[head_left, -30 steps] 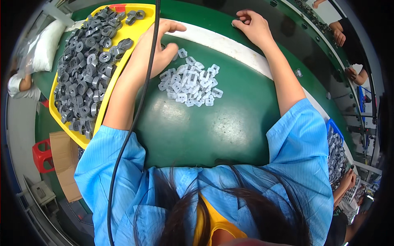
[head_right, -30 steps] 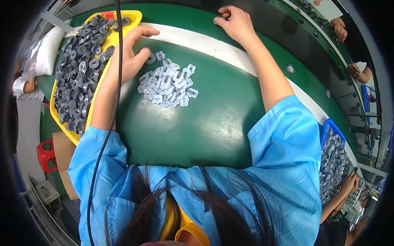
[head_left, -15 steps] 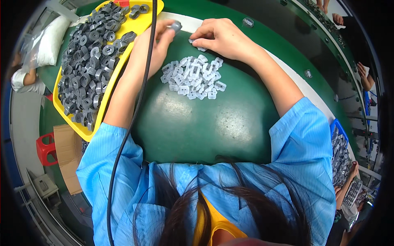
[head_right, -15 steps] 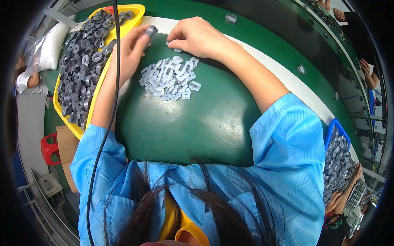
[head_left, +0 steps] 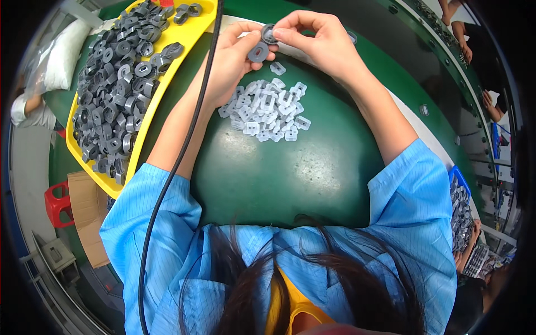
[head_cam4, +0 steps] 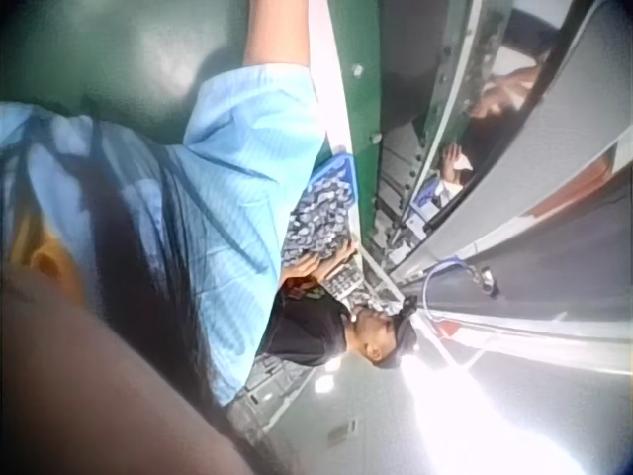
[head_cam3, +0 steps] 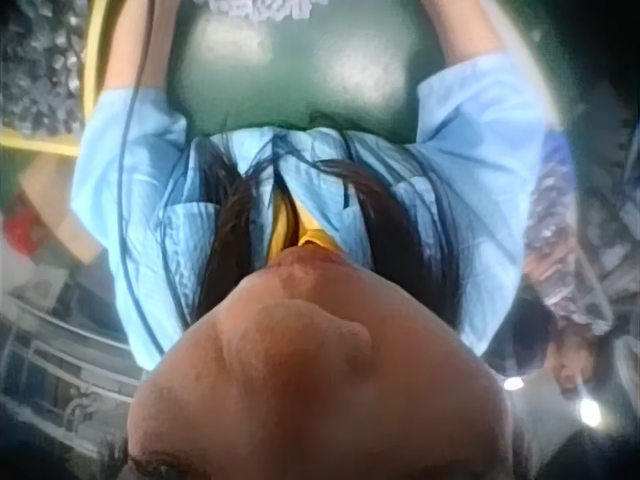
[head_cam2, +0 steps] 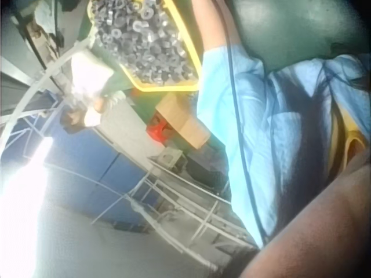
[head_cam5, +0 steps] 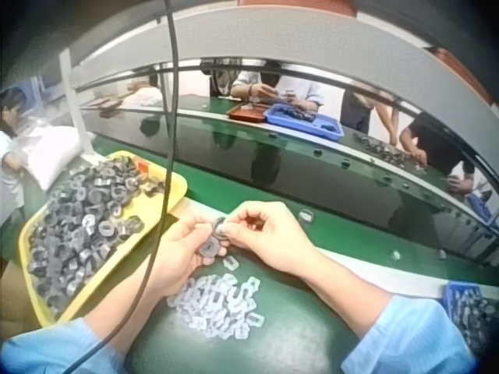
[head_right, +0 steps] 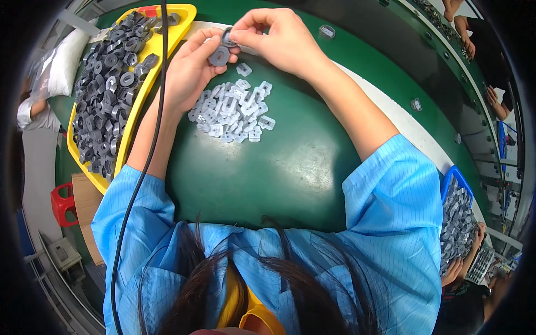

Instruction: The recorder is assembling small plastic keyboard components by snapping white clips into grey keycaps at a factory assembly line.

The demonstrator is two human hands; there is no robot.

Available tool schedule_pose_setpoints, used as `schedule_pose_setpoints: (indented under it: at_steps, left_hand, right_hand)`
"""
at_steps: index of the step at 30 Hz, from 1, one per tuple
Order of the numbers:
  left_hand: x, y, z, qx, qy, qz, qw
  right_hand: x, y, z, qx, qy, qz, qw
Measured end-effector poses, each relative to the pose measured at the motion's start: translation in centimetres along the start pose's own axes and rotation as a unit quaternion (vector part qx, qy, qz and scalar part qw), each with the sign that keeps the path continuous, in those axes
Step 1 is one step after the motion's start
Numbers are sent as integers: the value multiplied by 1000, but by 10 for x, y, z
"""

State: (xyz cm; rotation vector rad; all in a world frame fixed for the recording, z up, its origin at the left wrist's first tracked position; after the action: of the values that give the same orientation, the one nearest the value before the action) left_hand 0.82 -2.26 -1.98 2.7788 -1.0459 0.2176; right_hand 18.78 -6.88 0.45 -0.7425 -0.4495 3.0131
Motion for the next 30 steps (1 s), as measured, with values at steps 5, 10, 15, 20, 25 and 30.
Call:
schedule_pose_setpoints:
  at_steps: [5,10,15,20,25,30]
  left_hand:
    - [3,2,0,13,-23,-11,1000]
    - [14,9,-6,19,-84,-36,996]
    - [13,9,-10,-6,-79,-29,996]
    - [7,10,-11,17,-170,-25,985]
    - [22,12,-10,210,-325,-106,916]
    - [19,15,-8,215,-413,-123,876]
  right_hand:
    - [2,1,0,-72,112,-99,986]
    - [-12,2,3,77,-107,61,989]
    - [-18,6,11,131,-195,98,967]
    - [-9,1,9,75,-80,62,992]
    - [4,12,22,-128,143,-119,974]
    - [14,17,24,-335,239,-110,905]
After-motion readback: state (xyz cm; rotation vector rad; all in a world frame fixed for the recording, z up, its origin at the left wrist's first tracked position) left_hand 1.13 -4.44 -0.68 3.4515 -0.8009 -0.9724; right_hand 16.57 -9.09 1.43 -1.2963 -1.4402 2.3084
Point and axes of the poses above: each hand's wrist, its own y-axis away from the middle knuckle, its own x-axis out of the palm, z = x × y, the point moved 1 cm from there along -y, towards the middle knuckle, and after that the axes turned 4 degrees about -x, right-handed, at the moved point
